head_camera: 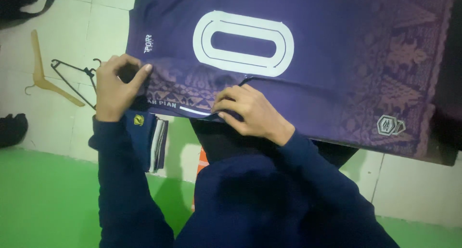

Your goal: Iron a purple jersey and then fold it neatly on a table.

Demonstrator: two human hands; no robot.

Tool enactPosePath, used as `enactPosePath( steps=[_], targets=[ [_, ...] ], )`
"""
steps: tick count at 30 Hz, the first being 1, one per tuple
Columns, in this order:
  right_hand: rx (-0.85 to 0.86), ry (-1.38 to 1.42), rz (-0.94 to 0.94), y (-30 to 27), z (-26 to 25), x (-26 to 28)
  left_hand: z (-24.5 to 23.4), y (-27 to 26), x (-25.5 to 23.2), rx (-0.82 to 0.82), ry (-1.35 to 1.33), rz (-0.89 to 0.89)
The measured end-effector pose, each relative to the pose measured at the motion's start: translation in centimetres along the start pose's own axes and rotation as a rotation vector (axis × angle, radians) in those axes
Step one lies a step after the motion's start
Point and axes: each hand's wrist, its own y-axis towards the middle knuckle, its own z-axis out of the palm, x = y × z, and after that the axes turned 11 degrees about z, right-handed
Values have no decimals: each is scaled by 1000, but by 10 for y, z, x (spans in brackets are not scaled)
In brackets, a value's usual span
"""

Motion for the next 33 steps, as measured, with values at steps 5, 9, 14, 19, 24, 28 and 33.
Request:
enactPosePath(
  steps=[5, 9, 14, 19, 24, 28, 33],
  targets=[
    [18, -81, -39, -1, 7, -8, 8, -7, 2, 27, -56, -140],
    [46, -127, -56, 0, 3, -4, 11, -9, -5, 22, 62, -63],
    [25, -128, -60, -2, 3, -9, 8, -13, -10, -6, 59, -39],
    [23, -120, -8, 0, 0, -7, -3, -15, -14, 119, 184, -54],
    [10, -107, 29, 1, 2, -4, -14, -23, -21, 252, 47, -73],
    [22, -114, 55, 1, 1, -3, -12, -24, -23, 238, 65, -70],
    [34, -113, 48, 2, -1, -1, -7, -23, -31, 282, 310, -51]
  ],
)
